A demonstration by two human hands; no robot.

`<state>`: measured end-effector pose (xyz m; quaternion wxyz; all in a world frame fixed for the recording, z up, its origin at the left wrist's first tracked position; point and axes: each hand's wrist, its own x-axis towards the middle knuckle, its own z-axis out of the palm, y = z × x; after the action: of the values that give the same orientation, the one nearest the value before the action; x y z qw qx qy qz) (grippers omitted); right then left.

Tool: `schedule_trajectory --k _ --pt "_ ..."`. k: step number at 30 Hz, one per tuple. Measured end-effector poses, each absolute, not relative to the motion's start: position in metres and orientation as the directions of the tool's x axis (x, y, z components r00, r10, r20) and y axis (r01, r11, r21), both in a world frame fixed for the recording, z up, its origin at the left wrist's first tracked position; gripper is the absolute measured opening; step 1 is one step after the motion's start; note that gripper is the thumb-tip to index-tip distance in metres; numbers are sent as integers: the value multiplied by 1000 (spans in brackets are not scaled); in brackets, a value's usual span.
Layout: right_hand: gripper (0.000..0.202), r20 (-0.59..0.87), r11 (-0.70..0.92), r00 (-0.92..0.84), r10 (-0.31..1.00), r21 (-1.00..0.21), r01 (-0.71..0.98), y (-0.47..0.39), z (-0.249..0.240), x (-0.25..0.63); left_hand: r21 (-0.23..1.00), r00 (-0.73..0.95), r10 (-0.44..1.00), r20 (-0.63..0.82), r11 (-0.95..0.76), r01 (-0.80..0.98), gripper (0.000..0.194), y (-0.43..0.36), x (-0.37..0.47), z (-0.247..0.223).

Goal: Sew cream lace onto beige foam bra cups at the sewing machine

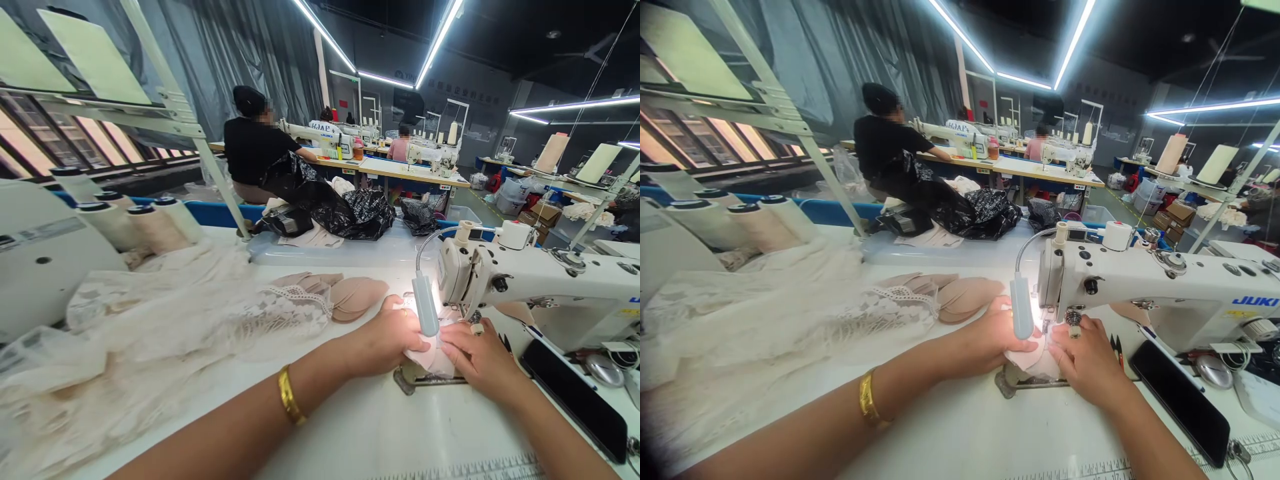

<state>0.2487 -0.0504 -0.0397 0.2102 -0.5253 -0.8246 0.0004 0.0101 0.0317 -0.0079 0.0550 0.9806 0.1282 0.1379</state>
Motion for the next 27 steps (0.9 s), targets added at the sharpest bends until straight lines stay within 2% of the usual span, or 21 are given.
schedule_trajectory --k 4,12,18,24,27 --pt "34 260 385 -318 912 -274 881 -48 -45 252 87 935 252 251 -968 237 28 33 10 -1" --pt "36 246 368 -303 921 -288 884 -49 -44 251 85 927 261 268 -965 247 26 38 9 -5" --pt "32 318 404 -326 890 -219 888 -47 -50 255 85 922 278 268 -961 265 26 35 10 -5" --pt "34 352 446 -352 867 -237 863 -50 -44 260 59 915 279 293 -960 274 29 34 9 -8" --pt "34 405 431 -310 860 -254 866 -51 -41 261 51 918 276 286 -961 273 35 35 10 -9"
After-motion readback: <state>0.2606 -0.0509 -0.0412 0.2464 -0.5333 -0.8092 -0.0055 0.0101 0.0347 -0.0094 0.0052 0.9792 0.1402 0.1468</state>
